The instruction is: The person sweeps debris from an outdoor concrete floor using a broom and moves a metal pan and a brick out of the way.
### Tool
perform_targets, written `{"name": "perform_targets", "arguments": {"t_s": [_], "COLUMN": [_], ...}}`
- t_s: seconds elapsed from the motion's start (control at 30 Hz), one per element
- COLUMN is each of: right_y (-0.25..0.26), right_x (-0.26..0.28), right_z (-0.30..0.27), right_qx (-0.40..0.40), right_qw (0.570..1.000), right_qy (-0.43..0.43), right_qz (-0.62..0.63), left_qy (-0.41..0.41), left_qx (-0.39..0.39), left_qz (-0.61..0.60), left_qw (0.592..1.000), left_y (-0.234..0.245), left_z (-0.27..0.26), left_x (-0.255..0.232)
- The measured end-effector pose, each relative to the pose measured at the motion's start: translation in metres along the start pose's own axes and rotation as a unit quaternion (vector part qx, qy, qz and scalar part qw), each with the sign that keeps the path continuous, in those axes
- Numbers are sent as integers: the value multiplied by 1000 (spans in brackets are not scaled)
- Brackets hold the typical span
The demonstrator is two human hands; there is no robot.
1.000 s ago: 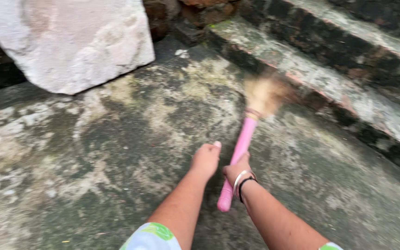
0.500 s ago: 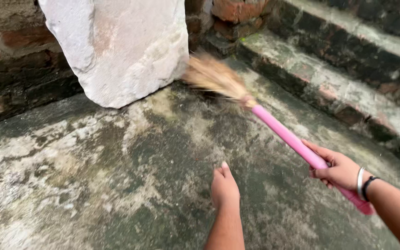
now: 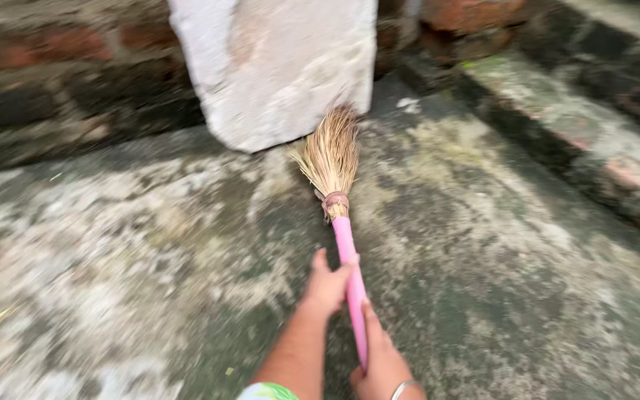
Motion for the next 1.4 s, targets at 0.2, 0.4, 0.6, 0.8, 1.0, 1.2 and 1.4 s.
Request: {"name": "perform_targets", "arguments": {"t_s": [0.2,0.4,0.6,0.8,1.0,1.2,1.4], "right_y": [-104,-160,-60,-29,-90,-17,68], "right_x": [-85,-77,34,145,189,164,206], "right_z": [3,-16,-35,-60,-54,-34,-32], "right_qx": [24,69,288,229,176,198,262], "right_qw": [998,994,916,960,977,961,952], "right_qy": [47,83,274,-54,117,160,84], "right_qz": [43,-12,-50,150,23,-109,-137], "left_qy": [114,158,213,68,98,207,194], "left_qx": [-69,-154,-251,-217,-286,-330,-345], "left_qz": [76,269,214,79,153,129,-96], "left_qw": [988,938,920,971,941,912,913], "left_y": [105,160,233,244,251,270,249], "left_z": [-56,-96,-132,-121,-86,-123,-102], "left_x": [-8,-18,-6,-33,-39,-36,-21]}}
Point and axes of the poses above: each hand's wrist, its own z-axis towards the middle knuckle, its own y-axis out of the back of the hand, x = y × z, the point moved 2 cm from there along z, towards the middle knuckle, and after that the axes turned 11 degrees about z, right-handed, at the moved point
